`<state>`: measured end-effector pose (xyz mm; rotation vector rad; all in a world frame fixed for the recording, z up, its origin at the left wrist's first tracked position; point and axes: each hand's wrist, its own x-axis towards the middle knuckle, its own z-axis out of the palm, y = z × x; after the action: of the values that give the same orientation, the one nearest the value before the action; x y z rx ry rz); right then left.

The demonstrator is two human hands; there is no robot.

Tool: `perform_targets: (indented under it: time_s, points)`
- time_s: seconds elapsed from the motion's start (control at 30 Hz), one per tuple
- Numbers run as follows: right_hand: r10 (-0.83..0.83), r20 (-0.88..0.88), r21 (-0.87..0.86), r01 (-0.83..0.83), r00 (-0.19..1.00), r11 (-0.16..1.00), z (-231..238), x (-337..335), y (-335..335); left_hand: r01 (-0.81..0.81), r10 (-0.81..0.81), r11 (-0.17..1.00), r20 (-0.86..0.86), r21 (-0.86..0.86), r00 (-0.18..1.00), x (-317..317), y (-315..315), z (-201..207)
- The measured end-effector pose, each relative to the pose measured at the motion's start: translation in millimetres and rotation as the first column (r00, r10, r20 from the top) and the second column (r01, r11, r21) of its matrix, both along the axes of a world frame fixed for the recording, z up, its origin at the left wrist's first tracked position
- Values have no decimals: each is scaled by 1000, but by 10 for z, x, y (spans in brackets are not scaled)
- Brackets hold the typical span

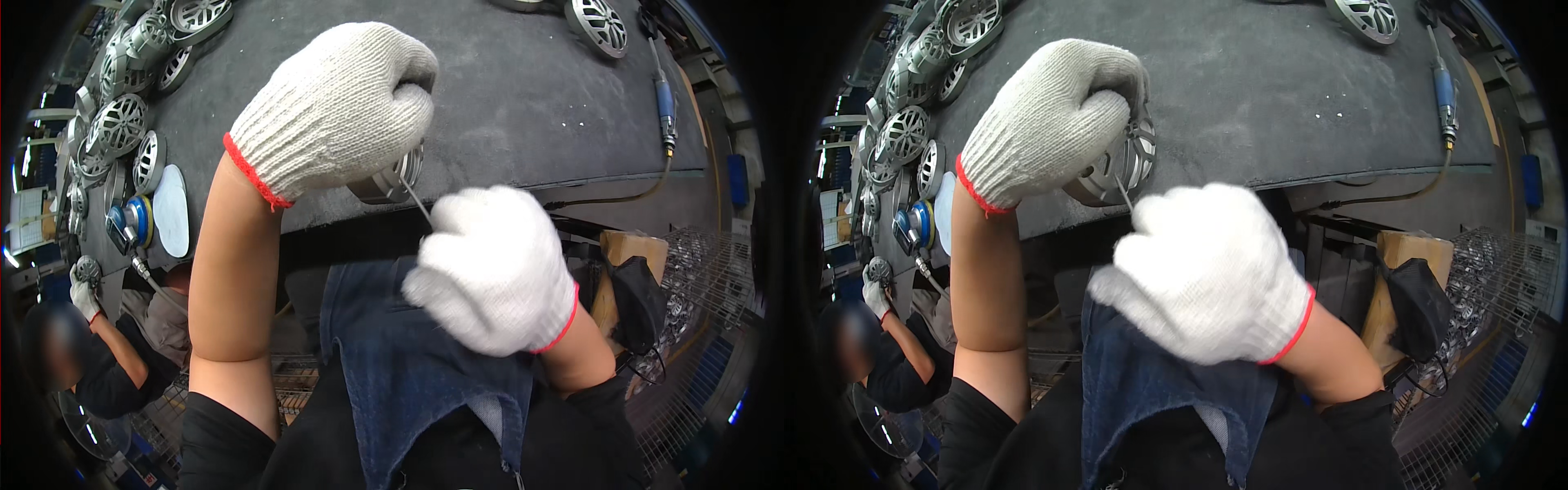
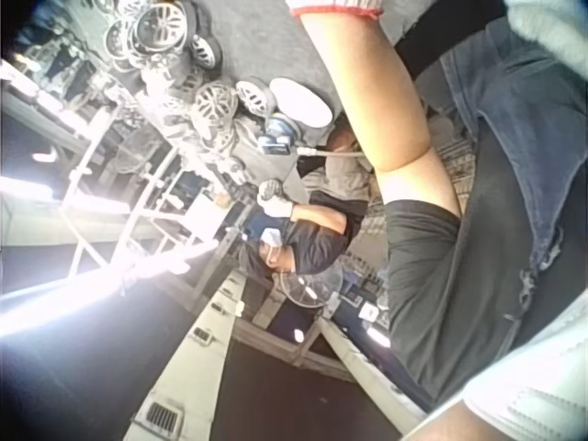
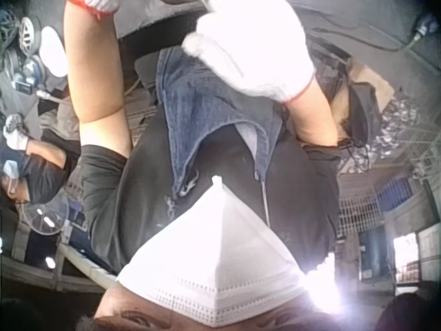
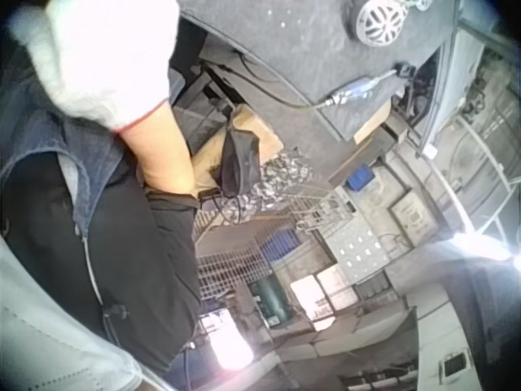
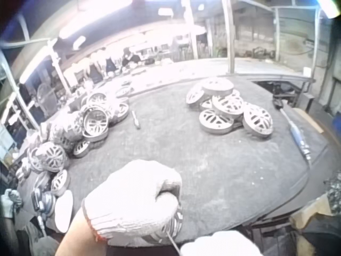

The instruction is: The person deburrs circular metal parts by scraping their openings with a pointed hand tool, stacks the finished parts on the table, and picks up new parts to scrape.

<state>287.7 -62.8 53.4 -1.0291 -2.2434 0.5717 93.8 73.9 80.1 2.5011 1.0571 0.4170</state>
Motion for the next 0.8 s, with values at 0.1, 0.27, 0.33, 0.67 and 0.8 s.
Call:
perform_targets:
  time_s: [0.1, 0.27, 0.33, 0.67, 0.8]
  points:
    - [-13, -149, 123, 31, 989, 992, -177, 22, 237, 26, -26, 1000, 12, -4, 1000, 30, -8, 26]
    - [13, 10, -50, -12, 1000, 999, 81, 17, 94, -10, 13, 997, 30, -77, 999, -35, 12, 9]
    - [-15, -129, 34, 19, 992, 999, -98, 34, 232, 9, -9, 999, 3, -49, 1000, -7, -16, 38]
    - [-8, 23, -109, 11, 1000, 994, 70, -65, 174, -20, 18, 989, -15, -147, 1000, -23, -43, 94]
    - [-4, 0, -30, 4, 1000, 1000, 83, -19, 181, -2, 1, 996, -19, -94, 1000, -71, -84, 113]
